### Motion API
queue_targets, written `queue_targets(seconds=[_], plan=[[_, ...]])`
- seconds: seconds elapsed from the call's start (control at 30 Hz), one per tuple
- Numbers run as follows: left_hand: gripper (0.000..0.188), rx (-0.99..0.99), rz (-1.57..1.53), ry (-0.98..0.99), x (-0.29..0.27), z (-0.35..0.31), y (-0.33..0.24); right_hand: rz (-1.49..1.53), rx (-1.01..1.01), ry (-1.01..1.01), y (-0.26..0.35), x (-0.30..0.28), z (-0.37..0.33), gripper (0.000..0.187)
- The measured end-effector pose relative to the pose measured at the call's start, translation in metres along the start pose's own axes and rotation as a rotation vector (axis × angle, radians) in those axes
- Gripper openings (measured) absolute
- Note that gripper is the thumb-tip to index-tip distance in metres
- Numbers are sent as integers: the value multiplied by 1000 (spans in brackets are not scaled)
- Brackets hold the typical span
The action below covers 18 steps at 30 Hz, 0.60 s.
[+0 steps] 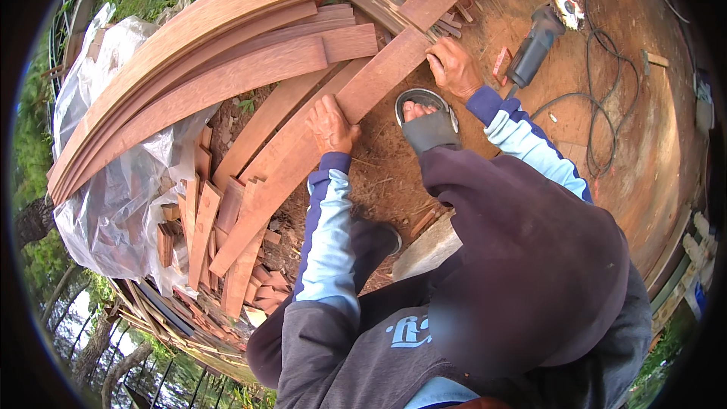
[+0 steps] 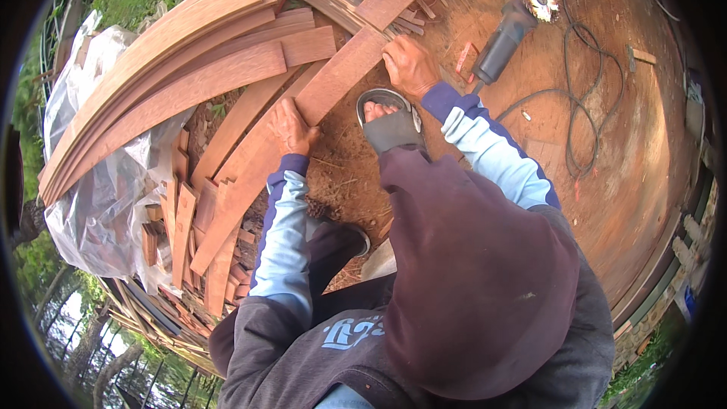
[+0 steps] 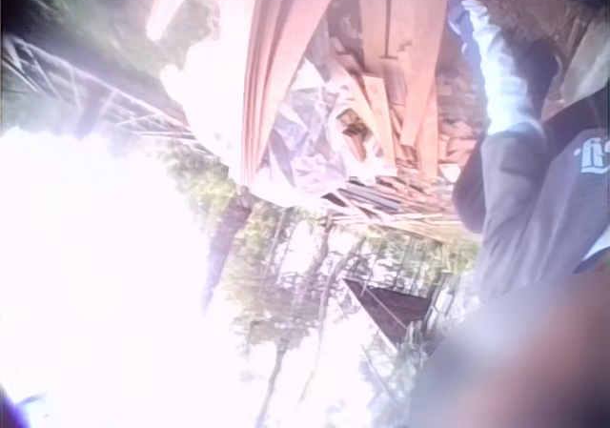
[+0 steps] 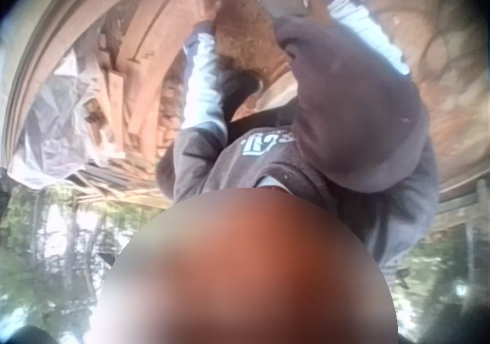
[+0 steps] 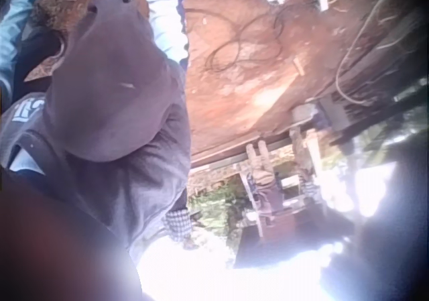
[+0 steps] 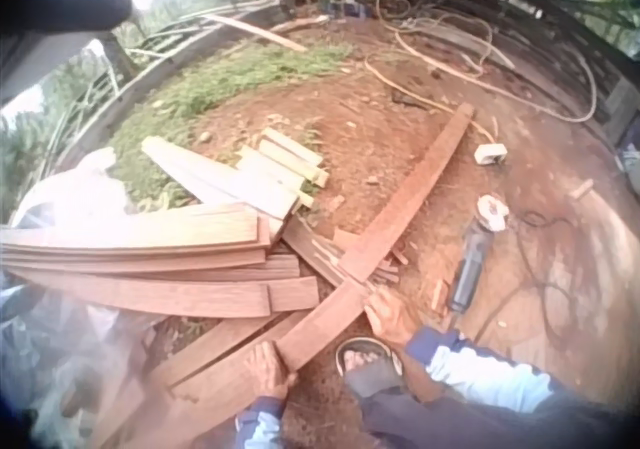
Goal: The person uses an angle grinder to sand the edges and surfaces of several reddish-brown wooden planks. They pick up planks from a pile, hold them against a support, and grind the wood, then place the finished pieces back on the pile.
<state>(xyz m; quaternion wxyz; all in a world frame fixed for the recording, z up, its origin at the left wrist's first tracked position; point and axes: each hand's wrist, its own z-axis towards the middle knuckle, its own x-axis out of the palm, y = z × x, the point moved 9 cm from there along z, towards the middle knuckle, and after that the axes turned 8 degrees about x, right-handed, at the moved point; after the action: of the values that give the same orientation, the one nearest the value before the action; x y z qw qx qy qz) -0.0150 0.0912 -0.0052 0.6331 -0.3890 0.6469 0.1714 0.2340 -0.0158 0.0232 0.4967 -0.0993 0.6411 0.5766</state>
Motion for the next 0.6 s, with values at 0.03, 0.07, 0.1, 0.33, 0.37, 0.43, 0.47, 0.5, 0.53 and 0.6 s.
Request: queue_targets(seconds=[0.03, 0.07, 0.1, 0.33, 0.37, 0.43, 0.47, 0.5, 0.53, 0.6], plan=[[71, -2, 9, 2, 0, 0, -1, 29, 25, 1, -1, -1, -1, 14], [70, -1, 18, 4, 0, 0, -1, 56, 52, 0, -2, -2, -1, 16], [70, -1, 28, 6, 0, 0, -1, 81, 115, -1, -7, -3, 0, 17], [70, 23, 25, 18, 0, -1, 1, 166, 306, 30, -24, -4, -4, 24], [69, 27, 28, 19, 1, 1, -1, 166, 308, 33, -26, -5, -5, 25], [69, 31, 38, 8, -1, 2, 0, 154, 298, 35, -25, -4, -6, 25], [69, 35, 39, -4, -1, 2, -2, 136, 289, 32, -25, -3, -7, 25], [69, 43, 26, -26, 1, 6, -7, 104, 272, 24, -26, -8, -4, 24], [68, 31, 34, -6, 2, 3, -3, 113, 299, 63, -24, -3, -7, 25], [68, 21, 49, 0, 2, -2, 3, 166, 277, 59, -20, -1, -8, 26]])
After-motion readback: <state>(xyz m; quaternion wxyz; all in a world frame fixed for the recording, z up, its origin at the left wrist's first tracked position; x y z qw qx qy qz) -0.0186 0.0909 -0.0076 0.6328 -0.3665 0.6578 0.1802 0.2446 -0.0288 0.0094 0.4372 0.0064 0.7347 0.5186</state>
